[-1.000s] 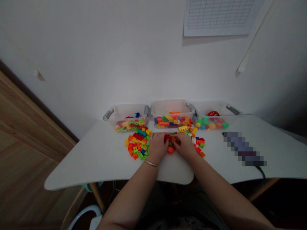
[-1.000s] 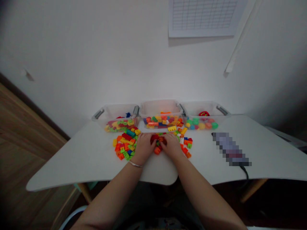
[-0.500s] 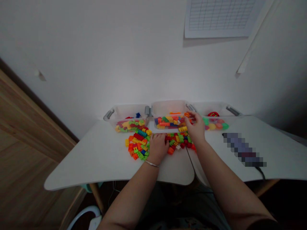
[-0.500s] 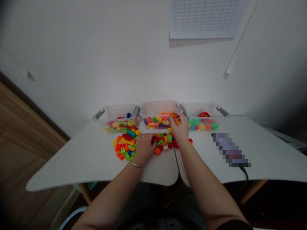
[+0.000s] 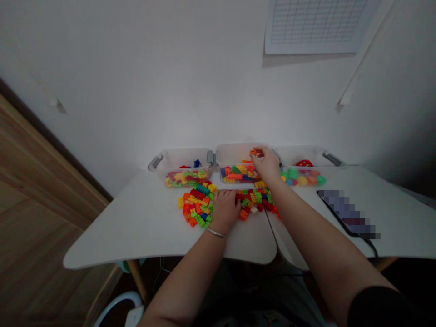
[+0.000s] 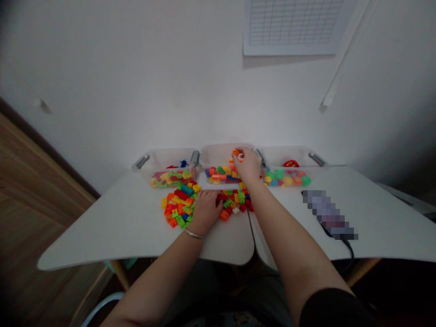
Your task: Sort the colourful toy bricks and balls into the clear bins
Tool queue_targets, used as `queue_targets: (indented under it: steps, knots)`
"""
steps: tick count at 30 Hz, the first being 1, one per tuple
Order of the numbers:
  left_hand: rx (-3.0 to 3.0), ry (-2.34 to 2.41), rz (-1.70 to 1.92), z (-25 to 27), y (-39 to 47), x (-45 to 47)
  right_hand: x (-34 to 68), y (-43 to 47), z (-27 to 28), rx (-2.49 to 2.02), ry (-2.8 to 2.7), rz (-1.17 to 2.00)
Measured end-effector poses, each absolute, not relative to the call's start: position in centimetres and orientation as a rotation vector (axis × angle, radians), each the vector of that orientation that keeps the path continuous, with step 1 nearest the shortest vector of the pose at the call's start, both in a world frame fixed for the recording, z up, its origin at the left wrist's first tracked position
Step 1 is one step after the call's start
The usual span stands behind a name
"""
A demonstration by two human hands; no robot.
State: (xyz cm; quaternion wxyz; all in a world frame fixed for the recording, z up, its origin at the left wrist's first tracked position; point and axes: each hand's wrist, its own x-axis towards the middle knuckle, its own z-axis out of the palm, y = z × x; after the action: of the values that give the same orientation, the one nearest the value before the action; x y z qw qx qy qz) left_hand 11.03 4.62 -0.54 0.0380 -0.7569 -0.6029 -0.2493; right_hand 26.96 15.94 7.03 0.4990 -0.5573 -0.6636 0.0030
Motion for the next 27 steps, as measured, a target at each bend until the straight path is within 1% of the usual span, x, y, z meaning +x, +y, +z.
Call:
queue_targets:
  steps: [11,15,19,23,27]
  knots:
    - [-2.321,-1.852,-0.756,-0.5,4.6,11.1,26.1,17.1,7.6,-1.718,-1.623,-0.056]
    - [-2.330,-1.844,-0.777,-0.5,4.6,11.1,26.0,16.8,7.9,-1.771,-1.681,-0.045]
    - [-2.330,-1.836,-0.762,-0.5,4.6,11.1,26.3,16.4,7.9,-1.684,-1.708,-0.020]
    - [-2.340,-1.833,-0.763,-0.5,4.5,11.0,27.1,16.1,7.2,-1.471,-1.737,-0.020]
    - [-2.350,-1.819,-0.800,-0.4,4.6,11.1,27.7,14.8,5.8,-1.213,-1.740,-0.130]
